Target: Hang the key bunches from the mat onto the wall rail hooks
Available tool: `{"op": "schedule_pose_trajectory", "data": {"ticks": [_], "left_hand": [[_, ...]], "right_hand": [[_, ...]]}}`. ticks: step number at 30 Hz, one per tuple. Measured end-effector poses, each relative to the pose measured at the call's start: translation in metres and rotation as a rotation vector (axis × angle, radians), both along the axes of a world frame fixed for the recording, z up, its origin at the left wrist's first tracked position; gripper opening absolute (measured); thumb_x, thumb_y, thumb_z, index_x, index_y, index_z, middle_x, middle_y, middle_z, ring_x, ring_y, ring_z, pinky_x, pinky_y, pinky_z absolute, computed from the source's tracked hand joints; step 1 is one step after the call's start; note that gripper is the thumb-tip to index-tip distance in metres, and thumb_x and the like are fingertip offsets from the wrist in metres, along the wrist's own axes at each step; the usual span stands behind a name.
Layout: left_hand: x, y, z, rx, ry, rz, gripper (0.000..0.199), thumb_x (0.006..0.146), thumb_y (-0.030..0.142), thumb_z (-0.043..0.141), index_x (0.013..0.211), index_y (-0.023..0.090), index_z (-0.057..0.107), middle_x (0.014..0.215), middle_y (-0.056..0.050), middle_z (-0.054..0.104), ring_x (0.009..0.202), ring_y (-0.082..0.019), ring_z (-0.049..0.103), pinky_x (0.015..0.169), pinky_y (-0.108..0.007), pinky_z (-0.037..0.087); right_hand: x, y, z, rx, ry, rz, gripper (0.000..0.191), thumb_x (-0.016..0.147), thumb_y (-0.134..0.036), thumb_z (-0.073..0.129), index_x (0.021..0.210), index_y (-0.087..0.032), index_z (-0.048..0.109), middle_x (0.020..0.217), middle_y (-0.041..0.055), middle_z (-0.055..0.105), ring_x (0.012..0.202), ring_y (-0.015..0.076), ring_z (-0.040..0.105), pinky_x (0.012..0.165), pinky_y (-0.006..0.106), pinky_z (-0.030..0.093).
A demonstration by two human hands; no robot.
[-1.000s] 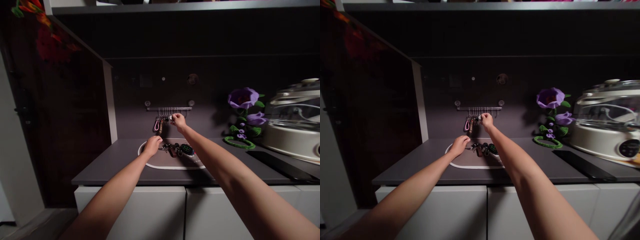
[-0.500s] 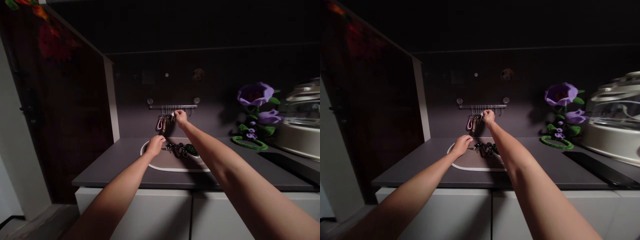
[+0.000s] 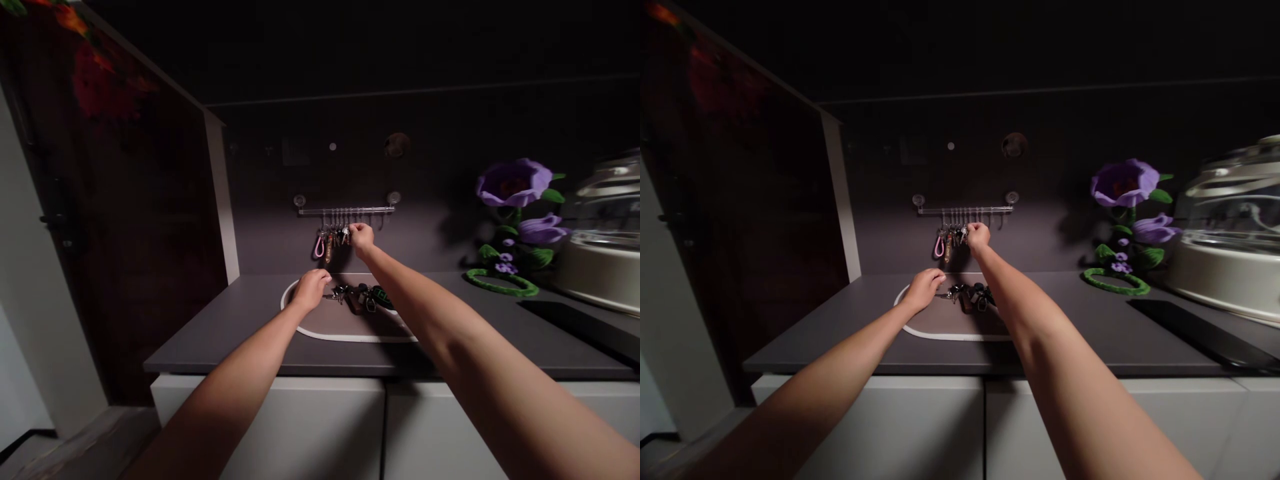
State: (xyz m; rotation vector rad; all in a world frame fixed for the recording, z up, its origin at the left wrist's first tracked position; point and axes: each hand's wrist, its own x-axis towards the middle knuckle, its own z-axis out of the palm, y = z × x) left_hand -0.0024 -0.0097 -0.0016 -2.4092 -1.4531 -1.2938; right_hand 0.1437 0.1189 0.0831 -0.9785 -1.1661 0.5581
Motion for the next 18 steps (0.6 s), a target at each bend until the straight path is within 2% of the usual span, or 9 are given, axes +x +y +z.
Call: {"op": "schedule_pose_trajectory", "data": {"ticks": [4,12,15,18], "left_hand": [[0.000,-0.001,0.001,-0.018,-0.014,-0.005,0.020,0.082,0.021,0.042,0.076,0.018,0.061,0.073,-0.003,0.061,0.073,-0.015,0.051,0.069,-0.025,0.037],[-0.001,0.000,0.000,-0.012,-0.018,-0.020,0.020,0.081,0.021,0.042,0.076,0.018,0.061,0.073,-0.003,0.061,0.072,-0.015,0.051,0.068,-0.025,0.037],[-0.001,0.001,0.000,-0.020,-0.012,-0.022,0.020,0.081,0.021,0.043,0.078,0.018,0.062,0.076,-0.004,0.062,0.074,-0.015,0.052,0.071,-0.025,0.038],[-0.001,0.000,0.000,-0.023,-0.004,-0.028,0.020,0.081,0.022,0.043,0.080,0.018,0.063,0.081,-0.005,0.064,0.079,-0.016,0.053,0.074,-0.026,0.038]], "right_hand": [[0.000,-0.008,-0.001,-0.047,0.058,0.058,0.016,0.075,-0.023,0.049,0.082,-0.014,0.060,0.074,0.0038,0.059,0.056,0.0095,0.052,0.053,0.024,0.049],[0.001,-0.023,0.000,-0.113,0.099,0.168,0.015,0.074,-0.017,0.049,0.087,-0.015,0.054,0.075,0.0026,0.056,0.053,0.0078,0.049,0.053,0.025,0.048],[0.004,-0.024,-0.003,-0.124,0.045,0.146,0.024,0.072,-0.016,0.051,0.095,-0.015,0.051,0.075,0.0019,0.057,0.054,0.0085,0.051,0.057,0.026,0.048],[0.009,-0.026,-0.006,-0.116,-0.060,0.056,0.028,0.071,-0.018,0.053,0.099,-0.016,0.051,0.080,0.0032,0.059,0.065,0.0107,0.055,0.067,0.027,0.047]]}}
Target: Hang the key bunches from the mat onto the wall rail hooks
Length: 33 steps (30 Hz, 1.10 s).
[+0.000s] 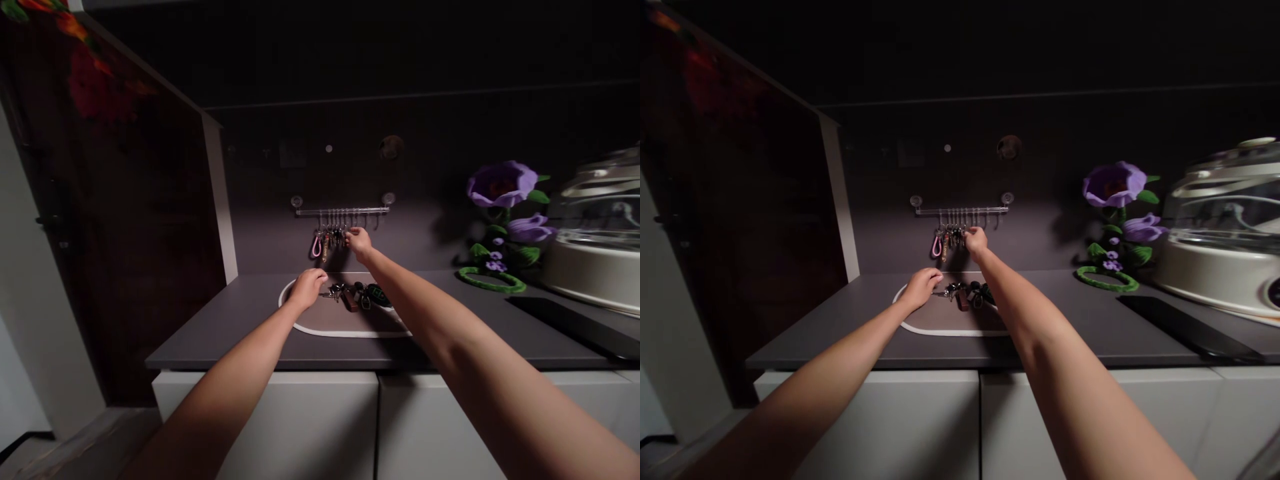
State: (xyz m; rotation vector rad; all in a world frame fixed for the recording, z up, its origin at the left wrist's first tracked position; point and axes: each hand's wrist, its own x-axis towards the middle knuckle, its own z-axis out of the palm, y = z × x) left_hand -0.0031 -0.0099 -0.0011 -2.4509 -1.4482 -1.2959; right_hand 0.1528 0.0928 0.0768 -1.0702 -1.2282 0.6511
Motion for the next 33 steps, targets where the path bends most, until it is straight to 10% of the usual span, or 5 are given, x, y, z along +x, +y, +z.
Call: {"op": "schedule_pose_trajectory", "data": {"ticks": [12,33], "left_hand": [[0.000,-0.011,0.002,-0.001,0.093,-0.082,0.019,0.080,0.020,0.046,0.085,0.019,0.065,0.088,-0.006,0.063,0.088,-0.019,0.052,0.081,-0.028,0.038],[-0.003,-0.010,-0.004,0.006,0.272,-0.115,0.017,0.079,0.018,0.052,0.090,0.019,0.064,0.096,-0.005,0.063,0.094,-0.018,0.051,0.089,-0.031,0.037]], "right_hand": [[0.011,-0.042,-0.006,0.151,-0.302,-0.026,0.028,0.072,-0.018,0.055,0.100,-0.016,0.056,0.089,0.0053,0.062,0.081,0.0146,0.056,0.083,0.031,0.041],[0.015,-0.112,-0.069,0.192,-0.899,0.107,0.026,0.080,-0.012,0.045,0.101,-0.013,0.060,0.095,0.0088,0.066,0.090,0.0159,0.060,0.082,0.026,0.042]]}}
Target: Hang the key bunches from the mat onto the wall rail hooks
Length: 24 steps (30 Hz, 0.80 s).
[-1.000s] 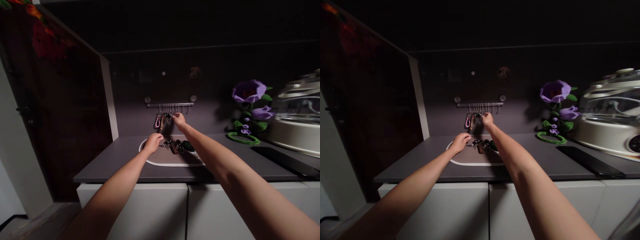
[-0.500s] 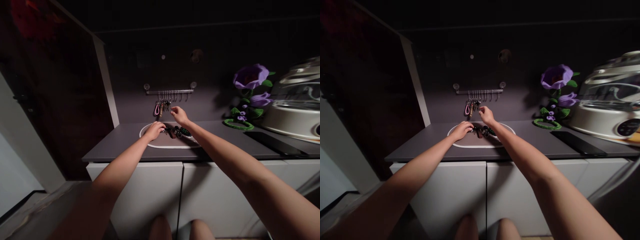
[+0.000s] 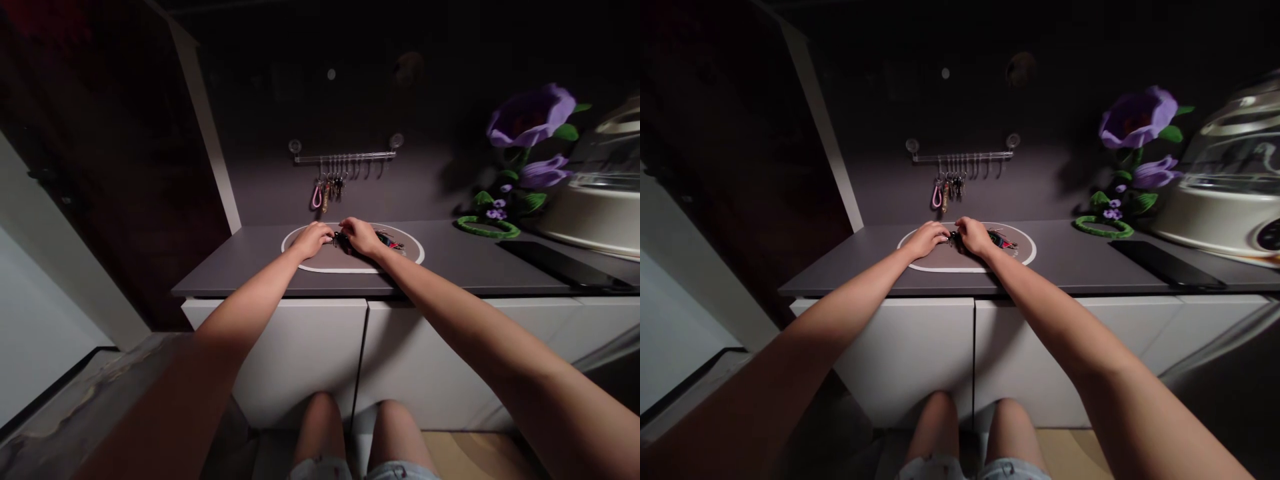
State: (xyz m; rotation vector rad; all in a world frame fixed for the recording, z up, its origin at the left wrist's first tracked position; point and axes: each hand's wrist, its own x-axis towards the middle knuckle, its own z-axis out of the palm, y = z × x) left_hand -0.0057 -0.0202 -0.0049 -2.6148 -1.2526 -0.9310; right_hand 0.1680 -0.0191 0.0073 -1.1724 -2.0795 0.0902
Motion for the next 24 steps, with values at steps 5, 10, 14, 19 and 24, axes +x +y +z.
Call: {"op": "schedule_pose_trajectory", "data": {"ticks": [5,10,14,19,24], "left_hand": [[-0.0005,0.0035,-0.0011,-0.032,-0.044,0.015,0.012,0.078,0.020,0.054,0.084,0.018,0.064,0.091,-0.006,0.063,0.090,-0.019,0.051,0.086,-0.031,0.037],[-0.0012,0.0058,-0.0009,-0.053,-0.065,0.016,0.007,0.075,0.019,0.056,0.076,0.018,0.063,0.083,-0.005,0.062,0.085,-0.019,0.050,0.083,-0.031,0.036],[-0.0012,0.0035,0.0011,-0.052,-0.087,0.033,0.008,0.076,0.018,0.053,0.074,0.017,0.061,0.080,-0.005,0.061,0.082,-0.018,0.051,0.079,-0.029,0.037],[-0.0002,-0.0013,0.0030,-0.043,-0.124,0.053,0.010,0.078,0.018,0.050,0.074,0.016,0.059,0.080,-0.005,0.060,0.077,-0.017,0.051,0.073,-0.027,0.038],[0.0017,0.0003,0.0015,-0.076,-0.333,0.041,0.009,0.076,0.016,0.050,0.069,0.016,0.056,0.071,-0.002,0.058,0.070,-0.013,0.052,0.071,-0.026,0.039]], "right_hand": [[-0.0009,0.0025,-0.0017,0.012,-0.132,0.004,0.024,0.081,-0.012,0.044,0.097,-0.013,0.063,0.098,0.0095,0.066,0.091,0.0182,0.059,0.080,0.026,0.041],[-0.0017,0.0033,-0.0012,-0.009,-0.142,-0.010,0.024,0.080,-0.013,0.045,0.094,-0.014,0.064,0.094,0.0084,0.067,0.088,0.0178,0.059,0.078,0.025,0.040],[-0.0024,0.0023,0.0000,-0.029,-0.131,-0.010,0.023,0.079,-0.013,0.046,0.093,-0.015,0.064,0.092,0.0080,0.067,0.085,0.0169,0.060,0.076,0.024,0.040],[-0.0033,-0.0008,0.0029,-0.034,-0.138,0.012,0.023,0.078,-0.012,0.047,0.092,-0.014,0.065,0.089,0.0072,0.067,0.084,0.0154,0.060,0.077,0.022,0.040],[-0.0034,-0.0028,0.0047,-0.039,-0.138,0.013,0.023,0.077,-0.013,0.048,0.093,-0.015,0.065,0.081,0.0052,0.067,0.081,0.0142,0.060,0.078,0.022,0.040]]}}
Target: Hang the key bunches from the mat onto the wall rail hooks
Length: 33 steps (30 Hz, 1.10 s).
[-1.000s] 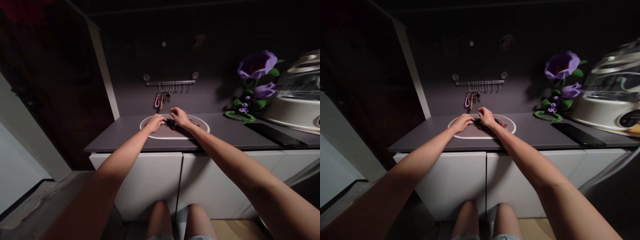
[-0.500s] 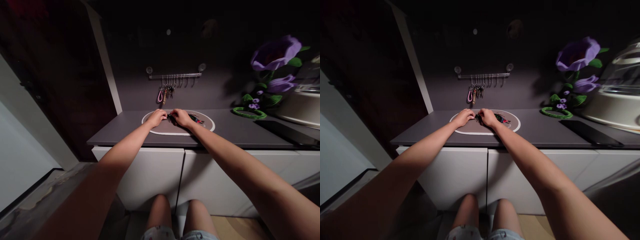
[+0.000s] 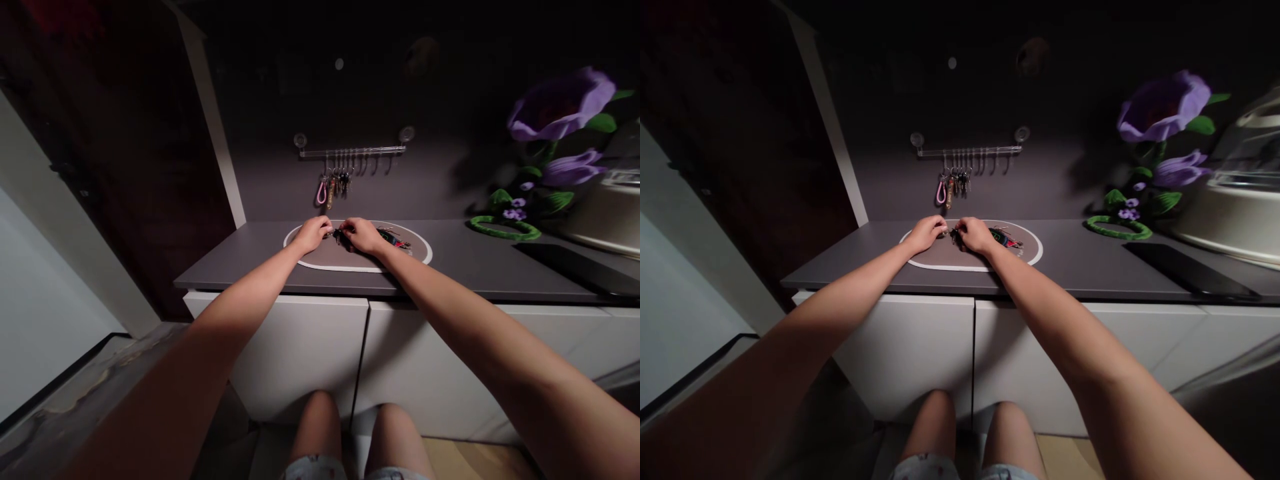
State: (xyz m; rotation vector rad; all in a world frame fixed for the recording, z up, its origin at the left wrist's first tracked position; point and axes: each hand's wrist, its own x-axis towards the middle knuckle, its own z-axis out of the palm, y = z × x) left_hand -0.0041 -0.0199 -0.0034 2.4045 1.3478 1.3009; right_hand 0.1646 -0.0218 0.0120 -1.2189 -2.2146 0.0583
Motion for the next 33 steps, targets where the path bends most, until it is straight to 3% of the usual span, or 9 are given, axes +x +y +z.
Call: {"op": "schedule_pose_trajectory", "data": {"ticks": [7,13,21,33], "left_hand": [[0.005,0.008,-0.004,-0.310,-0.619,-0.150,0.007,0.079,0.011,0.047,0.073,0.013,0.048,0.066,0.000,0.058,0.060,-0.008,0.057,0.063,-0.023,0.044],[0.005,-0.001,0.004,-0.455,-0.896,-0.243,0.005,0.081,0.013,0.051,0.077,0.012,0.047,0.071,-0.002,0.061,0.064,-0.009,0.061,0.075,-0.032,0.048],[0.006,-0.006,0.006,-0.625,-1.027,-0.382,0.006,0.081,0.012,0.051,0.076,0.012,0.047,0.076,-0.002,0.061,0.071,-0.009,0.061,0.085,-0.039,0.045],[0.008,-0.008,0.004,-0.668,-0.986,-0.454,0.011,0.075,0.014,0.060,0.075,0.013,0.049,0.073,0.002,0.057,0.065,-0.006,0.056,0.086,-0.038,0.045]], "right_hand": [[0.000,0.004,-0.002,0.012,0.008,0.015,0.021,0.077,-0.014,0.050,0.091,-0.015,0.065,0.080,0.0040,0.066,0.079,0.0132,0.060,0.078,0.022,0.040],[0.000,0.005,-0.002,0.013,0.034,0.061,0.019,0.079,-0.018,0.049,0.092,-0.015,0.063,0.081,0.0043,0.066,0.074,0.0122,0.059,0.075,0.022,0.040],[0.000,0.004,0.000,0.056,0.191,0.159,0.022,0.080,-0.029,0.050,0.094,-0.015,0.060,0.092,0.0055,0.061,0.078,0.0125,0.054,0.076,0.025,0.041],[-0.001,0.010,-0.004,0.014,0.224,0.256,0.024,0.079,-0.035,0.052,0.089,-0.015,0.062,0.088,0.0044,0.060,0.077,0.0117,0.053,0.074,0.025,0.042]]}}
